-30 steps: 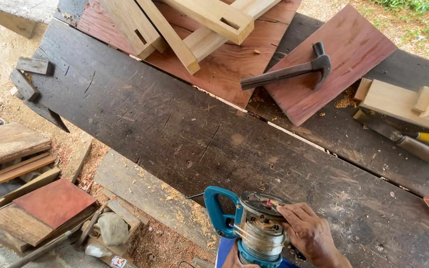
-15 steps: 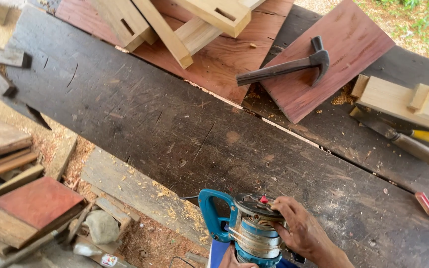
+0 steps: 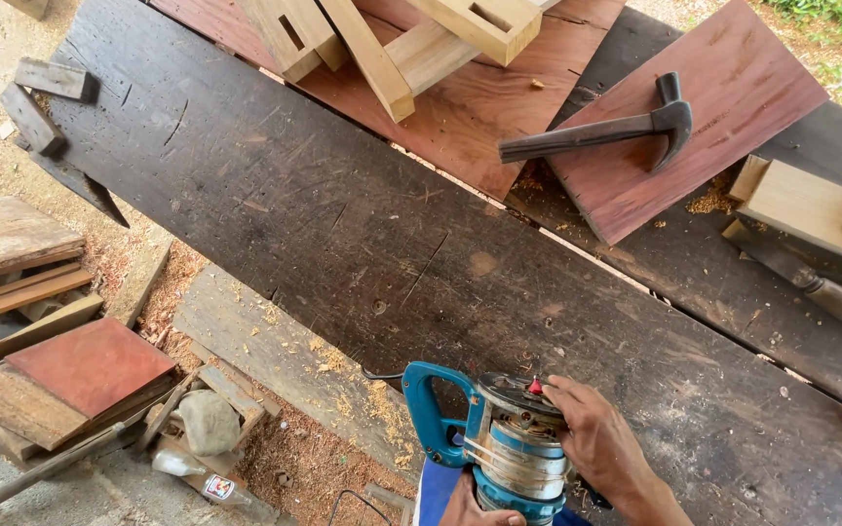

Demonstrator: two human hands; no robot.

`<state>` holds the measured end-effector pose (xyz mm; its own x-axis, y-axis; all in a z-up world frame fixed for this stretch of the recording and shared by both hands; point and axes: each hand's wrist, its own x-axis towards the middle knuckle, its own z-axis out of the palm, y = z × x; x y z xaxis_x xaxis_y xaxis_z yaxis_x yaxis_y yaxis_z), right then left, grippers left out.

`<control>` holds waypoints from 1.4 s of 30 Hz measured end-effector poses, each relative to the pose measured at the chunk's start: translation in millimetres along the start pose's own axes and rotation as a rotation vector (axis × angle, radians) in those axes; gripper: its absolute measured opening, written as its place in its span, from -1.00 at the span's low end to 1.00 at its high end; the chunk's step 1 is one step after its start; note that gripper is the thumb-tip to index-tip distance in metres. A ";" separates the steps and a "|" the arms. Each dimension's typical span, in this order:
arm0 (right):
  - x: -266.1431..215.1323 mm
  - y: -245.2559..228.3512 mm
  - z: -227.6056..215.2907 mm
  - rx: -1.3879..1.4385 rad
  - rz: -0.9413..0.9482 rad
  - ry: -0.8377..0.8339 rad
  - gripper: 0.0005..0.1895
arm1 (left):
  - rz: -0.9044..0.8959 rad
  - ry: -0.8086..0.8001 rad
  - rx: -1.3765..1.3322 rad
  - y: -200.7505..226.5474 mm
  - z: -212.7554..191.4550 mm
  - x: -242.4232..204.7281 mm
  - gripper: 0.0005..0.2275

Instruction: Adjusting and inspecting a handheld power router in a woodworking workshop.

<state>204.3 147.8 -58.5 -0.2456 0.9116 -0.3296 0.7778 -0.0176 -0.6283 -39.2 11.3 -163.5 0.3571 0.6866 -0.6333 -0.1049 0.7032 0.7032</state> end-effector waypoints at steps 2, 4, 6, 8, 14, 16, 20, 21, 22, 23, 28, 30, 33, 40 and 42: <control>1.2 -17.8 -16.2 -0.025 -0.023 -0.011 -0.39 | 0.006 -0.007 0.032 -3.4 -5.6 1.9 0.15; 3.1 -33.4 -31.4 -0.048 -0.041 -0.021 -0.32 | 0.009 -0.017 0.064 -13.0 -12.0 5.1 0.15; 1.0 -47.9 -44.8 0.021 -0.092 0.057 -0.32 | 0.008 -0.039 0.103 -30.6 -17.8 3.8 0.15; 3.9 -42.1 -42.0 0.017 -0.065 0.033 -0.32 | 0.022 -0.029 0.092 -38.9 -15.3 9.6 0.15; 8.4 -47.3 -49.2 0.064 0.016 -0.022 -0.34 | 0.018 0.001 0.041 -40.8 -12.1 14.4 0.17; 8.9 -46.1 -49.1 0.109 0.015 -0.016 -0.33 | -0.018 -0.006 0.027 -36.1 -12.0 8.2 0.16; 13.4 -25.5 -39.8 0.115 -0.064 -0.087 -0.38 | 0.004 -0.040 0.052 -21.4 -12.2 11.7 0.15; 13.8 -19.2 -37.4 0.117 -0.097 -0.093 -0.39 | 0.032 -0.043 0.071 -17.6 -12.0 14.5 0.14; 12.4 -8.8 -29.5 0.115 -0.100 -0.092 -0.39 | 0.036 -0.042 0.071 -15.0 -11.7 18.0 0.14; 8.1 1.8 -20.0 0.152 -0.263 0.056 -0.42 | 0.063 -0.041 0.091 -15.0 -10.1 17.4 0.14; 19.0 -28.0 -44.0 0.035 -0.007 -0.177 -0.33 | 0.126 -0.023 0.148 -6.5 -4.7 4.0 0.15; 21.1 -25.0 -42.9 0.163 0.023 -0.143 -0.40 | 0.104 -0.025 0.125 8.9 0.3 0.8 0.15; 21.0 -32.9 -46.0 0.102 -0.042 -0.041 -0.23 | 0.021 -0.027 -0.031 59.6 11.8 1.3 0.16; 4.6 -16.9 -10.6 0.073 0.040 0.114 -0.43 | 0.194 0.093 0.195 -110.7 -7.8 -11.8 0.15; 0.5 -18.0 -16.7 0.203 0.051 0.224 -0.45 | 0.147 0.067 0.159 -4.5 9.1 -39.7 0.15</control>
<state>199.9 155.5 -35.7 -0.0579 0.9749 -0.2150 0.6491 -0.1268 -0.7501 -44.5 -20.8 -138.6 0.2860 0.7937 -0.5369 -0.0012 0.5606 0.8281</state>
